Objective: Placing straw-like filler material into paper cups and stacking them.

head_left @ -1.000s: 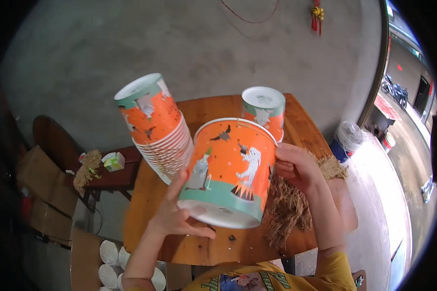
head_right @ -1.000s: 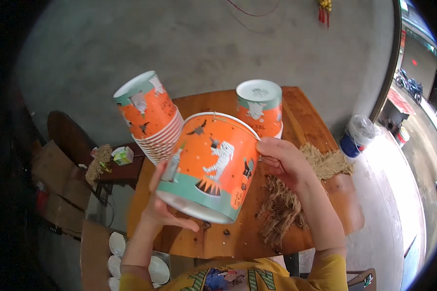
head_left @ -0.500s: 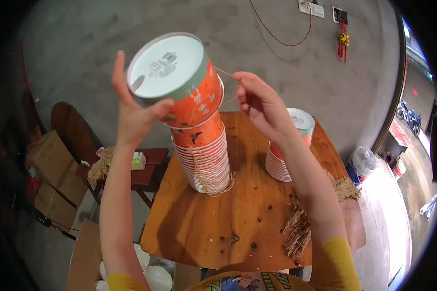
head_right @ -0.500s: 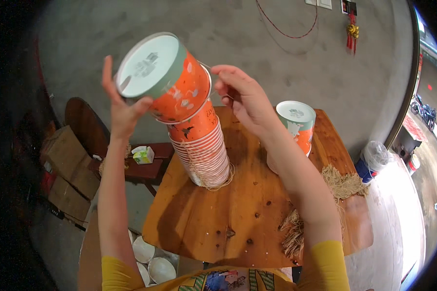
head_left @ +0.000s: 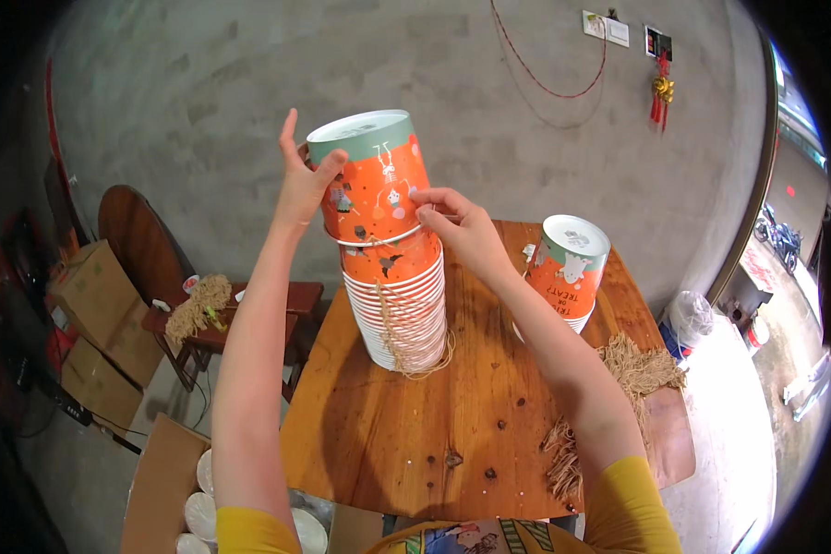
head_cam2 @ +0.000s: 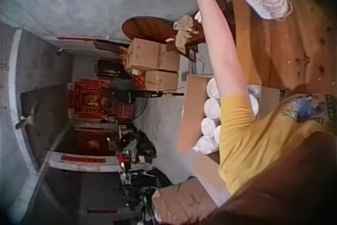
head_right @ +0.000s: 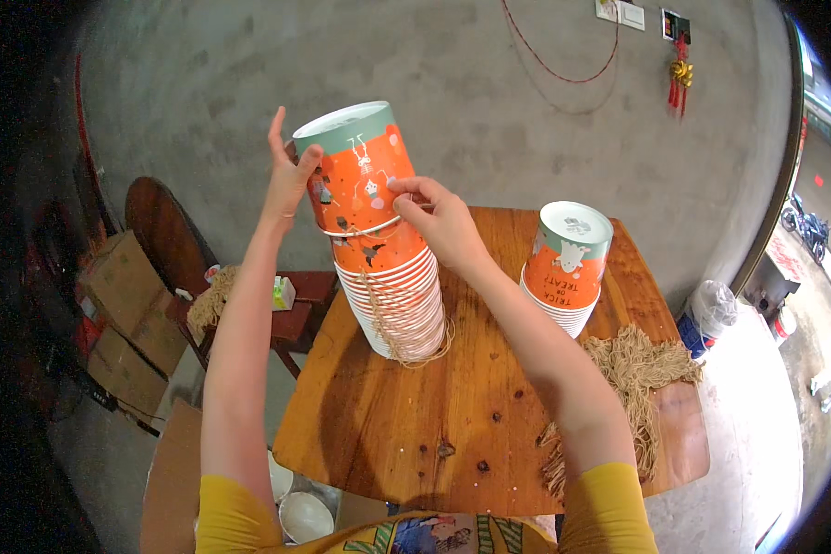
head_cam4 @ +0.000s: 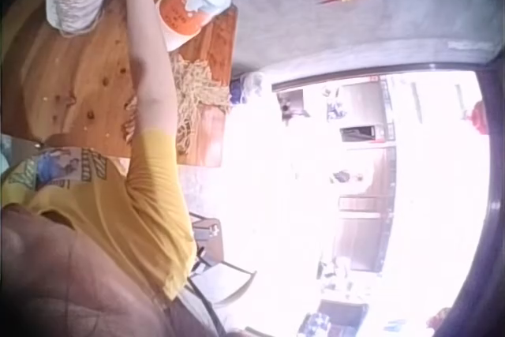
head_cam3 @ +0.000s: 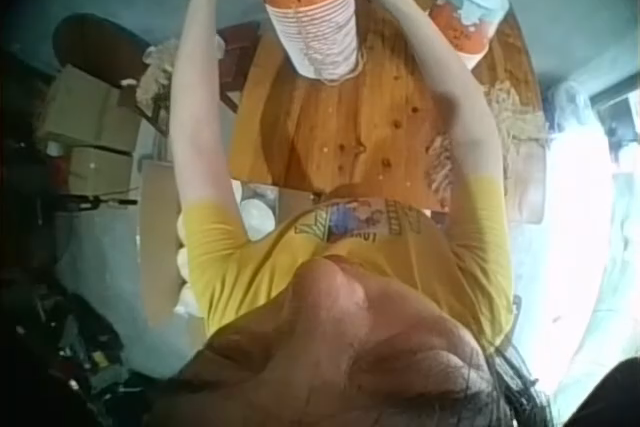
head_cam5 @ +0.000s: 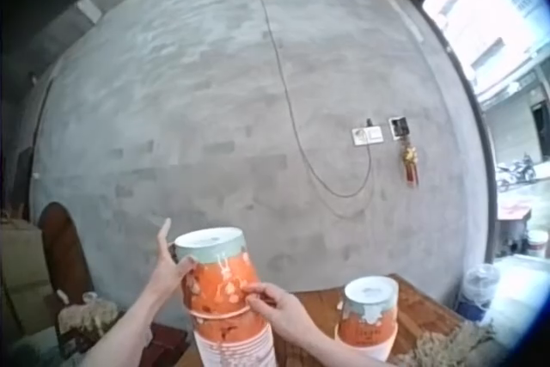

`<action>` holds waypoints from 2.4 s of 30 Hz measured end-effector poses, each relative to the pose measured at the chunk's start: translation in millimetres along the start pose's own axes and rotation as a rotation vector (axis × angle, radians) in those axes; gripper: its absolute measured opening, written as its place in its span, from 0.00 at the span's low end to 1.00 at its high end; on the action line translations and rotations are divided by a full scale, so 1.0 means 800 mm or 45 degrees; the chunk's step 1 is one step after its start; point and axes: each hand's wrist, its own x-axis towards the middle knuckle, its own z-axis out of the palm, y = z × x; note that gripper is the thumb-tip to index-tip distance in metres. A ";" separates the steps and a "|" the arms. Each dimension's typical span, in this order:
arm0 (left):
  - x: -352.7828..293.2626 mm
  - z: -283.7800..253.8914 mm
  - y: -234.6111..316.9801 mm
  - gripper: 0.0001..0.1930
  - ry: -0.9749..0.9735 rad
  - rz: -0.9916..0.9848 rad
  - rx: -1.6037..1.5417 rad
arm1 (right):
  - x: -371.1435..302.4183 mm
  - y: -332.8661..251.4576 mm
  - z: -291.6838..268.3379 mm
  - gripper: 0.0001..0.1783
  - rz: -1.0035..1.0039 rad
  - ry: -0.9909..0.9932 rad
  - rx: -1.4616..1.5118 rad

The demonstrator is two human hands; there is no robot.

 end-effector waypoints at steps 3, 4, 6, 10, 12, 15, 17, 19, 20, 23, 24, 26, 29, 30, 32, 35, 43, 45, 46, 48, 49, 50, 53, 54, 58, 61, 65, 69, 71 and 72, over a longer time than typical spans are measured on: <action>-0.004 -0.002 -0.019 0.60 -0.051 -0.051 -0.042 | -0.012 0.008 0.006 0.15 0.011 -0.045 0.013; -0.008 -0.002 -0.025 0.60 -0.059 -0.047 -0.052 | -0.016 0.013 0.007 0.15 0.015 -0.047 0.014; -0.015 0.000 -0.034 0.60 -0.069 -0.046 -0.064 | -0.023 0.022 0.007 0.15 0.012 -0.066 -0.065; -0.028 0.007 -0.045 0.60 -0.041 -0.091 -0.070 | -0.031 0.031 0.006 0.15 0.021 -0.039 -0.064; -0.033 0.008 -0.048 0.60 -0.038 -0.091 -0.087 | -0.034 0.034 0.006 0.15 0.021 -0.041 -0.068; -0.038 0.009 -0.049 0.61 -0.040 -0.108 -0.086 | -0.037 0.039 0.007 0.15 0.027 -0.047 -0.070; -0.039 0.010 -0.048 0.61 -0.041 -0.095 -0.073 | -0.039 0.039 0.007 0.15 0.035 -0.051 -0.069; -0.041 0.015 -0.046 0.60 -0.066 -0.141 -0.083 | -0.043 0.039 0.002 0.15 0.041 -0.036 -0.062; -0.041 0.019 -0.046 0.59 -0.089 -0.184 -0.091 | -0.043 0.047 -0.001 0.15 0.009 -0.030 -0.048; -0.044 0.009 -0.057 0.55 -0.075 -0.160 -0.077 | -0.046 0.047 0.006 0.15 -0.070 -0.039 -0.094; -0.045 0.001 -0.061 0.54 -0.057 -0.125 -0.083 | -0.046 0.041 0.011 0.16 -0.090 -0.048 -0.164; -0.049 0.007 -0.059 0.51 -0.049 -0.131 -0.103 | -0.057 0.040 -0.006 0.16 -0.211 -0.037 -0.439; -0.056 0.014 -0.052 0.49 0.019 -0.099 0.018 | -0.068 0.043 -0.046 0.15 -0.409 0.082 -0.975; -0.059 0.012 -0.054 0.49 0.011 -0.096 0.002 | -0.074 0.038 -0.068 0.15 -0.457 0.160 -1.145; -0.071 -0.009 -0.062 0.48 0.099 -0.047 0.045 | -0.079 0.040 -0.117 0.16 -0.423 0.225 -1.416; -0.115 0.014 -0.049 0.34 0.388 0.209 0.112 | -0.098 0.040 -0.186 0.16 -0.340 0.333 -1.734; -0.274 0.154 -0.011 0.21 -0.134 0.598 0.478 | -0.110 0.034 -0.221 0.11 -0.008 0.209 -1.521; -0.293 0.197 -0.036 0.25 -0.400 0.329 0.391 | -0.108 0.037 -0.220 0.11 -0.029 0.244 -1.437; -0.298 0.214 -0.052 0.28 -0.484 0.212 0.391 | -0.108 0.036 -0.219 0.11 -0.027 0.243 -1.440; -0.303 0.246 -0.078 0.32 -0.603 0.121 0.412 | -0.109 0.034 -0.221 0.11 -0.016 0.254 -1.402; -0.302 0.258 -0.089 0.36 -0.656 0.103 0.424 | -0.109 0.033 -0.220 0.11 -0.015 0.255 -1.406; -0.303 0.268 -0.098 0.36 -0.656 0.104 0.421 | -0.108 0.032 -0.218 0.11 -0.025 0.252 -1.403; -0.301 0.299 -0.116 0.42 -0.744 0.039 0.501 | -0.109 0.030 -0.222 0.10 -0.027 0.252 -1.399; -0.302 0.306 -0.121 0.42 -0.745 0.041 0.498 | -0.109 0.029 -0.222 0.10 -0.025 0.249 -1.386; -0.307 0.324 -0.136 0.43 -0.743 0.024 0.494 | -0.108 0.027 -0.226 0.10 -0.019 0.246 -1.358; -0.310 0.328 -0.143 0.43 -0.752 0.007 0.503 | -0.104 0.025 -0.230 0.10 -0.076 0.244 -1.376; -0.306 0.329 -0.146 0.43 -0.811 -0.056 0.534 | -0.094 0.009 -0.238 0.10 -0.104 0.263 -1.319; -0.302 0.325 -0.146 0.42 -0.779 -0.041 0.518 | -0.082 -0.027 -0.241 0.10 -0.095 0.366 -1.067; -0.304 0.323 -0.154 0.40 -0.755 0.000 0.526 | -0.089 -0.051 -0.237 0.11 -0.118 0.439 -1.019; -0.303 0.325 -0.151 0.40 -0.763 0.005 0.515 | -0.093 -0.057 -0.246 0.12 -0.218 0.479 -1.064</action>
